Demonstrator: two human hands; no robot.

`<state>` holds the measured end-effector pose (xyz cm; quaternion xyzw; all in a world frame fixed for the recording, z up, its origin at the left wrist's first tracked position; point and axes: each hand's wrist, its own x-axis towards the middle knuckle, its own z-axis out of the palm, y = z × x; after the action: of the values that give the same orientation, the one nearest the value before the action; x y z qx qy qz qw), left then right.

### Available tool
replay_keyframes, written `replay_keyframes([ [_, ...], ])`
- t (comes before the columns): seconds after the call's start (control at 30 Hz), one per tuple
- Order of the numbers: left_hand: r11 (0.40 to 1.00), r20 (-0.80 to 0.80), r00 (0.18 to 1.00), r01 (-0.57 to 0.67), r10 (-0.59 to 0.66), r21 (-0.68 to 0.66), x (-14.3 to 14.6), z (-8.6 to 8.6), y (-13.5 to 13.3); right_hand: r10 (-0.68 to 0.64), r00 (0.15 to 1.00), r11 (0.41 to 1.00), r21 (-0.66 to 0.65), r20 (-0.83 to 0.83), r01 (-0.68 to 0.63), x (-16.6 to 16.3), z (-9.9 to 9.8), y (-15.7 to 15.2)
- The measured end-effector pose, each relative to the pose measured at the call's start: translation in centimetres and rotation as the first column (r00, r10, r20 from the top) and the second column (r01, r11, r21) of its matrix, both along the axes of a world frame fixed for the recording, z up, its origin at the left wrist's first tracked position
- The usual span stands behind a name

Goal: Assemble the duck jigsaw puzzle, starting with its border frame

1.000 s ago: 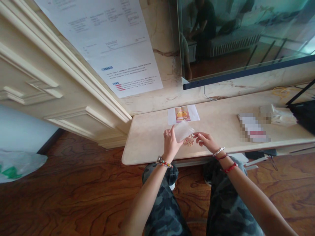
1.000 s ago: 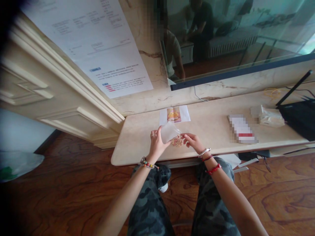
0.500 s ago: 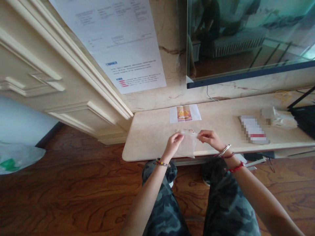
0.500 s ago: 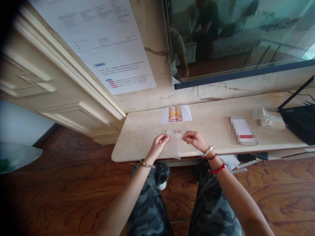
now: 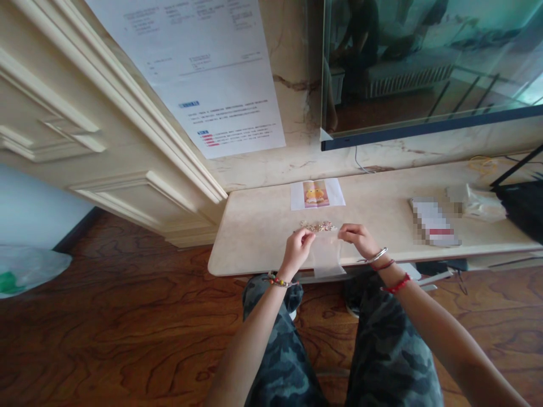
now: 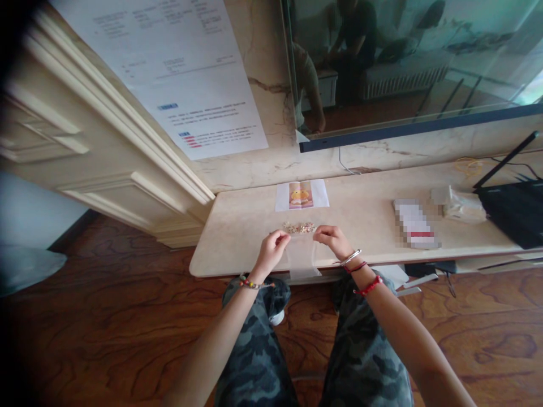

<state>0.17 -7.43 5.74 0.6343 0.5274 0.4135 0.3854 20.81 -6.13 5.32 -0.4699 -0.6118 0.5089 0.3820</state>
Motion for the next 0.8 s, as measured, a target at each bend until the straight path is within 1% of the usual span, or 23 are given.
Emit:
replay_keyframes([
  [0.13, 1.000, -0.019, 0.999, -0.027, 0.027, 0.007, -0.5, -1.4, 0.0, -0.014, 1.000, 0.999, -0.048, -0.012, 0.013, -0.7, -1.7, 0.0],
  [0.27, 0.998, 0.012, 1.000, -0.023, 0.024, -0.053, -1.0, -2.6, 0.2, 0.015, 0.999, 0.997, -0.077, -0.028, -0.017, -1.3, -2.5, 0.1],
  [0.33, 0.996, 0.038, 0.999, -0.018, 0.022, -0.089, -1.4, -2.9, 0.4, 0.031, 0.999, 0.996, -0.083, -0.032, -0.034, -1.7, -2.7, 0.4],
  [0.43, 0.992, 0.070, 0.997, -0.035, 0.044, -0.123, -2.6, -2.6, 1.4, 0.035, 0.999, 0.996, -0.077, -0.032, -0.037, -2.2, -2.7, 0.9],
  [0.5, 0.988, 0.075, 0.993, -0.077, 0.087, -0.131, -4.2, -2.1, 2.6, 0.010, 1.000, 0.998, -0.063, -0.029, -0.012, -2.1, -2.6, 1.3],
  [0.57, 0.982, 0.061, 0.988, -0.131, 0.141, -0.139, -6.5, -1.4, 4.3, -0.038, 0.999, 0.998, -0.049, -0.022, 0.037, -1.5, -2.4, 1.6],
  [0.7, 0.959, -0.023, 0.976, -0.217, 0.216, -0.185, -11.9, -0.2, 8.1, -0.175, 0.984, 0.984, -0.028, -0.010, 0.175, 1.3, -2.6, 2.1],
  [0.8, 0.932, -0.111, 0.956, -0.290, 0.271, -0.216, -15.3, -0.1, 10.8, -0.275, 0.961, 0.961, -0.019, -0.009, 0.275, 3.4, -3.2, 2.2],
])
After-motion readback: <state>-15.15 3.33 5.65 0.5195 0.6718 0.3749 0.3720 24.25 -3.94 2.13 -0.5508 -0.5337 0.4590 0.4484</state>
